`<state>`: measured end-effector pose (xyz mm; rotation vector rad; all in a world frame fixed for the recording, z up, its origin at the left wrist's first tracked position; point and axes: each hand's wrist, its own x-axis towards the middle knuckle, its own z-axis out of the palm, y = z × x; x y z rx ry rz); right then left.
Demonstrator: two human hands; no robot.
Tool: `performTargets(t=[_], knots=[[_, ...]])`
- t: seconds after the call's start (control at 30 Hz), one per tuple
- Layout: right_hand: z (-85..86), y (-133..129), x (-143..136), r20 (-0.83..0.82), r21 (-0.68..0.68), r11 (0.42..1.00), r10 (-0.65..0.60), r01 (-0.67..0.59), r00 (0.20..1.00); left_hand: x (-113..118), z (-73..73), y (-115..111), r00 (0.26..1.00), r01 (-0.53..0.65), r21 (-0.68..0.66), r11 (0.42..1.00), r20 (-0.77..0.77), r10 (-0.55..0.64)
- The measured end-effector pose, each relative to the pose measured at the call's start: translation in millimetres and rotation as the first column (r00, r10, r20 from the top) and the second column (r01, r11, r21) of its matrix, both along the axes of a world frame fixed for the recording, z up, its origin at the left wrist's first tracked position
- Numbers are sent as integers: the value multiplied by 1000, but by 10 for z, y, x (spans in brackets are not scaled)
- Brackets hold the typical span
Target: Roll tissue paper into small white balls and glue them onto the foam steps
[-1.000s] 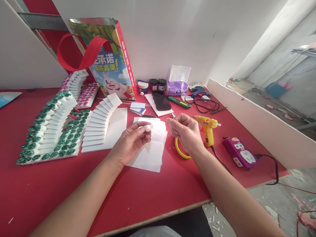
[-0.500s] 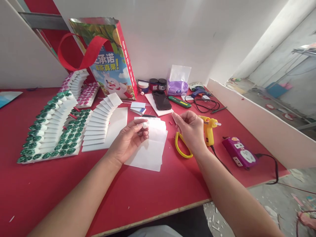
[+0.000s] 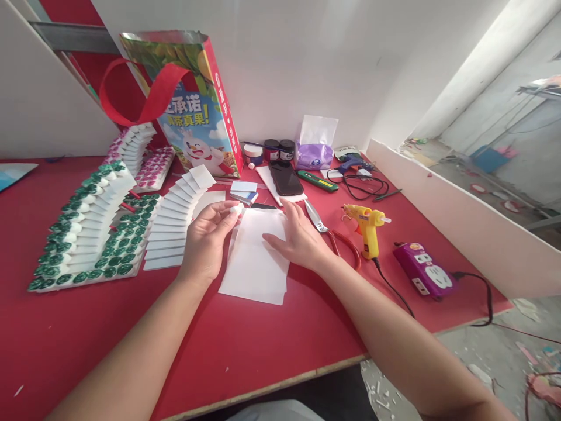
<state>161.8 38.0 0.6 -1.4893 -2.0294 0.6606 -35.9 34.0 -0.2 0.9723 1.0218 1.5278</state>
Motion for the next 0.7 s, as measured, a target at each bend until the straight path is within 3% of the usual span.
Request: performTargets(t=[0.1,0.23,0.4,0.5,0.63,0.7], knots=[[9,-12,-12,-48,-20,1000,-19,18,999,9,-51,1,995,-10,-8,1000,-100,9],[15,-59,-6,-61,5,999,52,-52,997,22,-81,-13,977,26,-28,999,-213,-31],[24,-98,-8,-37,96,991,100,-96,994,30,-80,-43,929,-49,26,998,-365,55],[16,-92,-15,-133,206,975,112,-83,985,48,-82,-57,920,-80,35,996,-383,87],[7,-73,-32,-170,151,967,232,-207,958,77,-73,-73,910,-103,38,994,-399,110],[14,-69,-35,-168,167,967,221,-193,961,81,-73,-75,904,-127,40,991,-406,132]])
